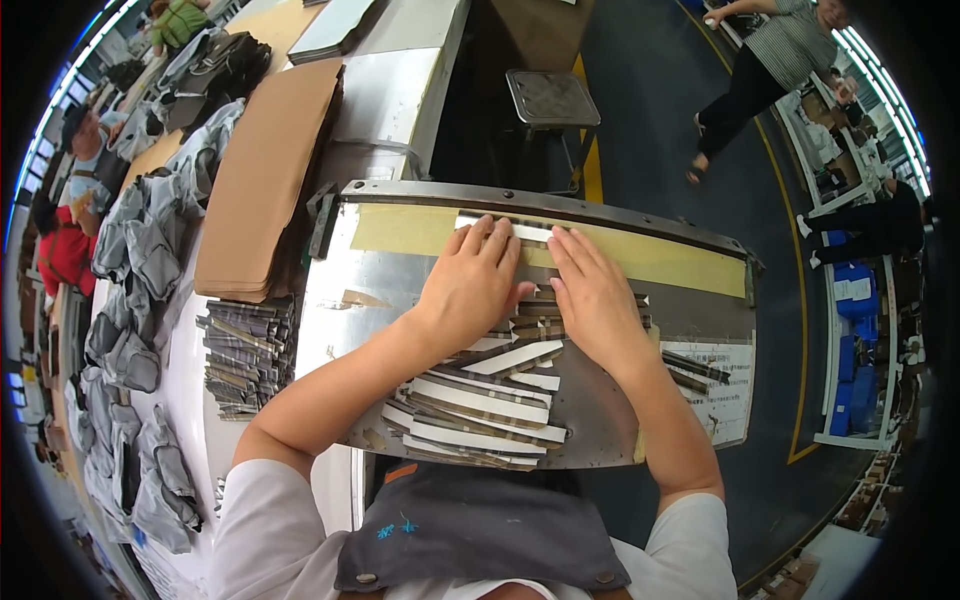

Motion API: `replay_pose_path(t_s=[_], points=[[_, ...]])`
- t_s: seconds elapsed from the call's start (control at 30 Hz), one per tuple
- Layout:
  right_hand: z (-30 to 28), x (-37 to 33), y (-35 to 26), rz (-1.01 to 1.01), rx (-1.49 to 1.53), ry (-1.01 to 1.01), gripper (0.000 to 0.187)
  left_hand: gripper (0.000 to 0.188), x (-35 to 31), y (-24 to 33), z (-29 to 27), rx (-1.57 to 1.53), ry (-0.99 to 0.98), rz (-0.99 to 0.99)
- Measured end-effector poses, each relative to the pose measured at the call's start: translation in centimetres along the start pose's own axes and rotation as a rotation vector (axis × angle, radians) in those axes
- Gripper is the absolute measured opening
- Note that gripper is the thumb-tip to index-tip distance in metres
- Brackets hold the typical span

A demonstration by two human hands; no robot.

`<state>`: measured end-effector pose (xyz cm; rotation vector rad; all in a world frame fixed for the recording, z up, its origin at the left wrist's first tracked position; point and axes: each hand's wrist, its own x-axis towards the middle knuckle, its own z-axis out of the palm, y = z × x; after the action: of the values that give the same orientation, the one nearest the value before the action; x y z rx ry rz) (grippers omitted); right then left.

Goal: Assembling small patterned leather or fabric strips onto a jig on a workshop table.

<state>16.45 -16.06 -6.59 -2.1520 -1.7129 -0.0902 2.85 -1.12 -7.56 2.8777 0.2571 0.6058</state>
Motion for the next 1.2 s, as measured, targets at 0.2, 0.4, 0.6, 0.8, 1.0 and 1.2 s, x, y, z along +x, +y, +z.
replay_pose_path(t_s=[0.2, 0.4, 0.6, 0.8, 1.0, 1.2], points=[[0.2, 0.5, -0.2, 0.003, 0.051, -0.019, 0.041, 0.063, 0.4, 0.3, 0.6, 0.116, -0.057, -0.006], [0.3, 0.6, -0.1, -0.023, 0.035, 0.002, 0.041, 0.064, 0.6, 0.2, 0.4, 0.115, -0.048, 0.042], [0.3, 0.6, -0.2, -0.029, 0.03, 0.003, 0.042, 0.061, 0.7, 0.1, 0.1, 0.09, -0.029, 0.064], [0.2, 0.5, -0.4, -0.035, 0.012, 0.01, 0.042, 0.061, 0.4, 0.6, -0.1, 0.116, -0.072, 0.08], [-0.1, 0.3, -1.1, 0.012, 0.045, 0.046, 0.043, 0.058, 0.3, 0.9, -0.1, 0.13, -0.035, 0.077], [-1.7, 0.2, -0.5, 0.145, 0.229, 0.05, 0.042, 0.048, 0.8, 1.3, -1.3, 0.029, -0.143, 0.025]])
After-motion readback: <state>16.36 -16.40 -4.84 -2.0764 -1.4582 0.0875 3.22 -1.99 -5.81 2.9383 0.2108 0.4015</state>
